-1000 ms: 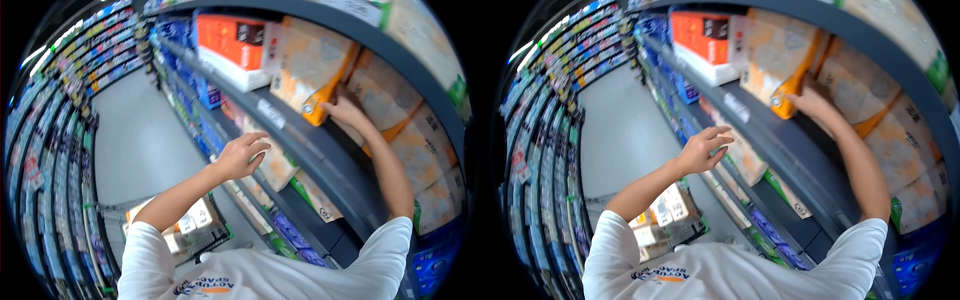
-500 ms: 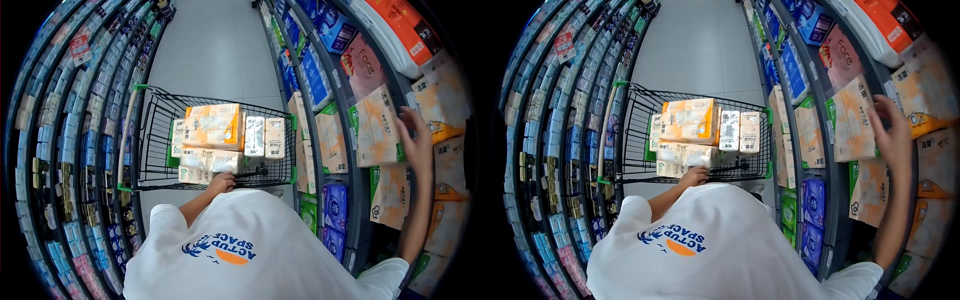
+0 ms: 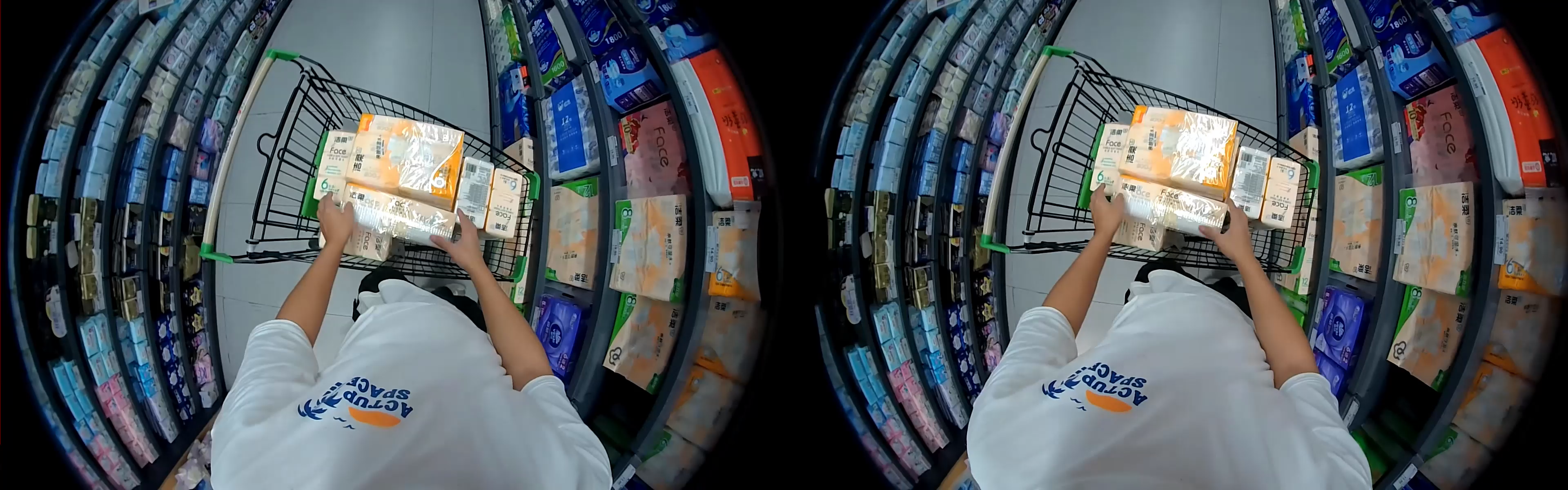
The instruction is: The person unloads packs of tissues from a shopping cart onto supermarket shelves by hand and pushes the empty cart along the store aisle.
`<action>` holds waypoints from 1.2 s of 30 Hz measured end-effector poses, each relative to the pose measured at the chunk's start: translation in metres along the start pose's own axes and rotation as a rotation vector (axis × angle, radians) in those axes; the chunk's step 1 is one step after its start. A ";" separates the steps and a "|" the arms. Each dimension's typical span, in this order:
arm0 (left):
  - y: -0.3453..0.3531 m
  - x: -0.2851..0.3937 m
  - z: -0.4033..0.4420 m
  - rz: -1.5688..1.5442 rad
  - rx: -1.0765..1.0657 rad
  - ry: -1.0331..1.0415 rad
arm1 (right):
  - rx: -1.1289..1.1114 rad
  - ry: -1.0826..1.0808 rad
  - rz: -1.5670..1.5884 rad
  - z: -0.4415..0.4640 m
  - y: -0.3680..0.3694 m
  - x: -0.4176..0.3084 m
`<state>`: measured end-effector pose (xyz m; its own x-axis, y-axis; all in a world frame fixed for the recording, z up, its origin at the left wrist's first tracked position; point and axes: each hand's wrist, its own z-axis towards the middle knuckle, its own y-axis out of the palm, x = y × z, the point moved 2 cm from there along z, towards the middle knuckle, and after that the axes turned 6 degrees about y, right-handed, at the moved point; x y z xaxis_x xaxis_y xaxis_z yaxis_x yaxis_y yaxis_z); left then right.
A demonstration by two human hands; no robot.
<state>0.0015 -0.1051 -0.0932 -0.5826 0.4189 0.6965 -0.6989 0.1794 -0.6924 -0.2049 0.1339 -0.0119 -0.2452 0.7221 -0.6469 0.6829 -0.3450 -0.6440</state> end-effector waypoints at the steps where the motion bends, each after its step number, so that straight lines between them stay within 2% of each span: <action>1: 0.003 -0.011 -0.002 -0.083 -0.029 -0.184 | 0.044 -0.137 -0.242 -0.004 0.002 -0.013; 2: 0.004 -0.018 -0.007 -0.098 -0.024 -0.204 | 0.037 -0.140 -0.267 -0.007 0.004 -0.022; 4: -0.001 -0.015 -0.018 -0.671 -0.453 -0.700 | -0.017 -0.333 -0.512 -0.012 0.010 -0.040; 5: -0.004 -0.011 -0.023 -0.691 -0.435 -0.710 | -0.025 -0.349 -0.534 -0.012 0.013 -0.046; 7: -0.003 -0.002 -0.037 -0.893 -0.397 -0.775 | -0.011 -0.212 -0.777 -0.010 0.018 -0.056; 9: 0.000 0.008 -0.040 -1.070 -0.326 -0.793 | 0.011 -0.232 -0.856 0.000 0.022 -0.050; 11: 0.007 0.002 -0.042 -1.094 -0.388 -0.713 | -0.014 -0.163 -0.928 0.010 0.020 -0.047; 12: 0.000 0.012 -0.039 -1.117 -0.314 -0.722 | -0.044 -0.141 -0.921 0.016 0.019 -0.049; 15: -0.018 0.016 -0.031 -1.073 -0.339 -0.714 | -0.036 -0.198 -0.952 0.024 0.015 -0.048; 17: -0.038 0.021 -0.024 -1.087 -0.383 -0.741 | -0.023 -0.252 -0.911 0.019 0.000 -0.064; 19: -0.044 0.012 -0.019 -1.196 -0.285 -0.726 | -0.047 -0.339 -0.800 0.010 -0.021 -0.090; 20: -0.062 0.019 -0.011 -1.102 -0.254 -0.742 | -0.047 -0.381 -0.756 0.005 -0.034 -0.105; 23: -0.092 0.027 0.011 -1.355 -0.273 -0.658 | -0.071 -0.305 -0.630 -0.006 -0.091 -0.166; 24: -0.102 0.036 0.019 -1.428 -0.276 -0.628 | -0.047 -0.397 -0.449 -0.006 -0.117 -0.181; 26: -0.106 0.047 0.039 -1.502 -0.345 -0.505 | -0.042 -0.408 -0.238 -0.008 -0.168 -0.220; 27: -0.099 0.057 0.044 -1.510 -0.378 -0.496 | -0.116 -0.312 -0.091 -0.017 -0.192 -0.245; 29: -0.082 0.082 0.057 -1.515 -0.459 -0.592 | -0.136 -0.313 0.083 -0.027 -0.232 -0.270; 30: -0.073 0.102 0.057 -1.600 -0.571 -0.638 | -0.112 -0.281 0.091 -0.029 -0.247 -0.272; 31: -0.061 0.123 0.053 -1.767 -0.737 -0.517 | -0.090 -0.252 0.097 -0.032 -0.262 -0.275; 33: -0.045 0.170 0.031 -1.777 -0.692 -0.580 | 0.010 -0.227 0.187 -0.022 -0.280 -0.252; 35: -0.035 0.196 0.020 -1.684 -0.683 -0.493 | 0.145 -0.075 0.225 -0.015 -0.295 -0.219; 36: -0.033 0.203 0.017 -1.678 -0.752 -0.516 | 0.157 -0.033 0.263 -0.016 -0.302 -0.203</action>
<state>-0.1004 -0.0413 0.0745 0.2559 -0.8133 0.5226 -0.3783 0.4132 0.8283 -0.3508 0.1007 0.3207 -0.0980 0.5764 -0.8112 0.6116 -0.6082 -0.5060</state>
